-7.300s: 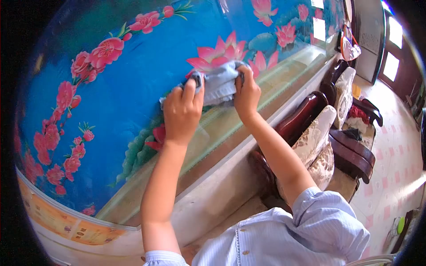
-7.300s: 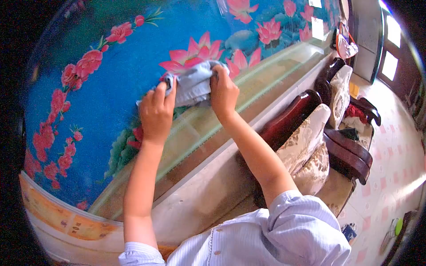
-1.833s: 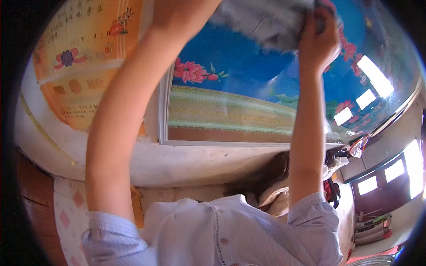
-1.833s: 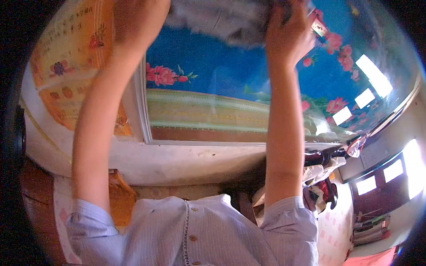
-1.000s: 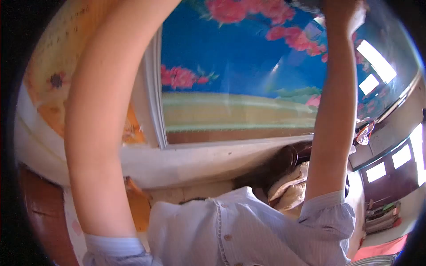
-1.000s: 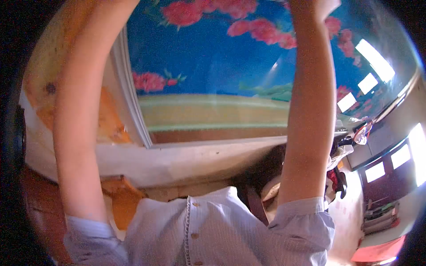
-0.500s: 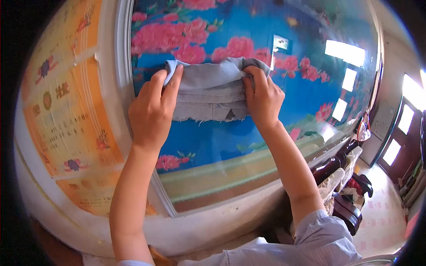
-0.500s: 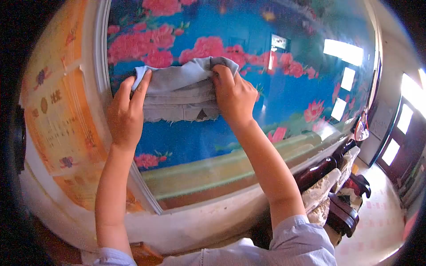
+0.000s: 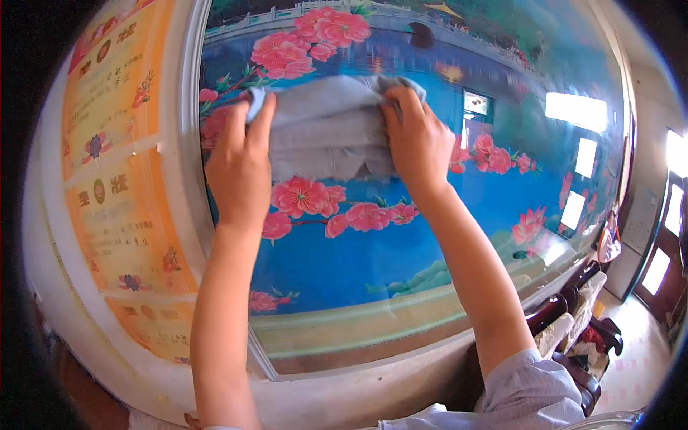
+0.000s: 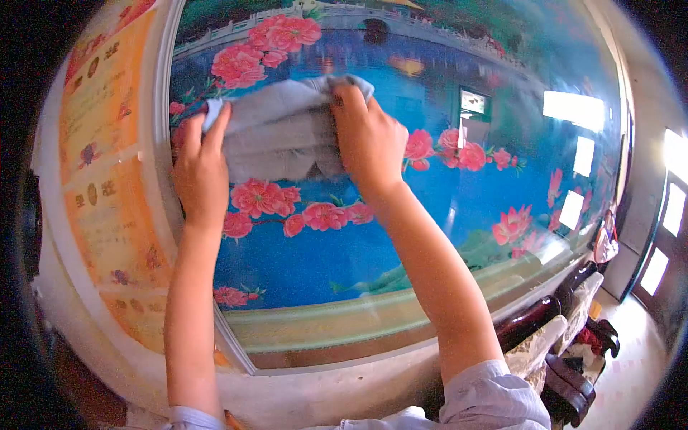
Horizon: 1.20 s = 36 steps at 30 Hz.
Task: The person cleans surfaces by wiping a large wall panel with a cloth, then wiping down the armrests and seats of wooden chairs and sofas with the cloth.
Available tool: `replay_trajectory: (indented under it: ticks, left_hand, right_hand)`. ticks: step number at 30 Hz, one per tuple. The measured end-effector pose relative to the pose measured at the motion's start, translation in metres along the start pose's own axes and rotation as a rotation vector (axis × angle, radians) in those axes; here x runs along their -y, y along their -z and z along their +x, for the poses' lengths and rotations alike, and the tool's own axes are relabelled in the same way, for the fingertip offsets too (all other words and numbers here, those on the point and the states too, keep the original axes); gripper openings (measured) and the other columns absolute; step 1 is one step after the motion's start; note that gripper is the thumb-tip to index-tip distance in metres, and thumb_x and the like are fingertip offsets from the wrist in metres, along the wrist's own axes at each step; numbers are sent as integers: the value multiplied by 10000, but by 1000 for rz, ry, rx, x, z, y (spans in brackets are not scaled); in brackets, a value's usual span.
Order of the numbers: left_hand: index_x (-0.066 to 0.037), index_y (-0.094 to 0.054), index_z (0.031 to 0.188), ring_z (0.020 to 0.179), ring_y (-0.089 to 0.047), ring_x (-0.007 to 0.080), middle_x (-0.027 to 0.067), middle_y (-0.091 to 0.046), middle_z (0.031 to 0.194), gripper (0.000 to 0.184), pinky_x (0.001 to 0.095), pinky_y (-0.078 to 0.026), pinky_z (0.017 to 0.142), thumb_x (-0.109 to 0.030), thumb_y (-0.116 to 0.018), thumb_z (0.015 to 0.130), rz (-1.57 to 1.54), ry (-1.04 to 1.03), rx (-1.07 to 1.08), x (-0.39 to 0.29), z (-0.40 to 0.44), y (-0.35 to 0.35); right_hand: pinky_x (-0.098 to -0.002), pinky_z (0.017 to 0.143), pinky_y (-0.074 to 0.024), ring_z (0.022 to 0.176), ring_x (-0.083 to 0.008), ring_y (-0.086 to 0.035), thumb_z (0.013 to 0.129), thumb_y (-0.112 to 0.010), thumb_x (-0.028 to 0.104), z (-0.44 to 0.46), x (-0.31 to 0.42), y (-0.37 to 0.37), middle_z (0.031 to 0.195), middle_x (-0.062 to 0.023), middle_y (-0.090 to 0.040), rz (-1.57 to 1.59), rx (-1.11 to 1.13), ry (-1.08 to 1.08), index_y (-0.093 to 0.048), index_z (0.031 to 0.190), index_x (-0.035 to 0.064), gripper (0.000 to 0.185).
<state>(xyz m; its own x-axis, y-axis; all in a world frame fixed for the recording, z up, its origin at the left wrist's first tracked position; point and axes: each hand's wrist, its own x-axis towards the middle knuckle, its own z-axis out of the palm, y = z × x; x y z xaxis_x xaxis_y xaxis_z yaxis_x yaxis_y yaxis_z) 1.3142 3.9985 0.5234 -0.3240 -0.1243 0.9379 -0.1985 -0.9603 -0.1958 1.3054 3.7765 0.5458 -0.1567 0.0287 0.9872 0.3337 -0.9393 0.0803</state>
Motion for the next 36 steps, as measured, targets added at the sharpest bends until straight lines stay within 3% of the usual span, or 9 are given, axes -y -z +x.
replay_trajectory:
  ticks: [7, 11, 15, 19, 21, 24, 28, 33, 36]
  left_hand:
    - [-143, -626, 1243, 846, -628, 213, 62, -570, 1019, 494, 302, -524, 676, 34, -599, 783, -75, -23, 151, -23, -79, 32]
    - [-124, -636, 1238, 816, -619, 207, 66, -566, 1001, 474, 295, -522, 664, 11, -610, 784, -73, -92, 209, -16, -101, 46]
    - [-134, -635, 1232, 833, -626, 219, 63, -565, 1034, 464, 315, -530, 694, 6, -602, 791, -50, -133, 211, -12, -78, 41]
    - [-133, -631, 1217, 869, -635, 258, 73, -569, 1076, 447, 351, -536, 719, 15, -584, 798, -49, -131, 123, -11, 0, 8]
    - [-121, -624, 1203, 904, -634, 298, 87, -571, 1102, 430, 379, -537, 728, 25, -567, 802, -19, 13, 44, -23, 30, -6]
    - [-132, -619, 1225, 951, -623, 345, 136, -570, 1116, 413, 417, -514, 780, 17, -542, 847, -68, 120, 68, -51, 35, -15]
    - [-142, -625, 1223, 949, -623, 343, 113, -566, 1097, 431, 429, -517, 759, 24, -568, 830, -174, 11, 65, -78, 3, -16]
    - [-116, -634, 1217, 852, -632, 237, 73, -581, 1038, 446, 328, -527, 688, 13, -595, 792, -201, -97, 131, -117, -43, -4]
    - [-112, -641, 1214, 809, -622, 215, 63, -582, 1018, 441, 309, -517, 663, 2, -605, 790, -247, -120, 207, -133, -70, 6]
  right_hand:
    - [-387, 562, -490, 669, -286, -647, 820, -677, 158, -80, -17, 26, 794, -88, -657, 32, 195, 112, -619, 996, 148, 186]
    - [-360, 500, -471, 548, -219, -601, 781, -683, 179, -108, -16, 27, 685, -23, -584, 114, 115, 288, -609, 955, 187, 189]
    - [-380, 493, -467, 556, -253, -606, 815, -659, 200, -69, -16, 24, 696, -50, -596, 46, 101, 243, -594, 938, 187, 139]
    - [-401, 504, -480, 592, -289, -626, 839, -644, 228, -2, -30, 10, 731, -69, -623, 39, -7, 197, -588, 948, 187, 129]
    - [-424, 524, -495, 643, -314, -648, 858, -626, 251, 21, -39, 9, 781, -78, -654, -18, -15, 135, -591, 979, 190, 140]
    - [-436, 542, -502, 677, -323, -659, 870, -611, 266, 26, -53, 16, 825, -86, -674, -35, -36, 61, -593, 1000, 193, 149]
    - [-428, 551, -503, 693, -309, -664, 872, -611, 249, -12, -85, 28, 837, -81, -681, -25, -5, 15, -597, 1014, 194, 153]
    - [-381, 534, -489, 650, -275, -651, 812, -680, 167, -75, -113, 52, 812, -60, -669, -7, 26, 9, -601, 991, 186, 197]
    - [-369, 535, -490, 631, -264, -647, 790, -689, 150, -106, -123, 68, 799, -61, -667, 12, 87, 12, -602, 977, 185, 209]
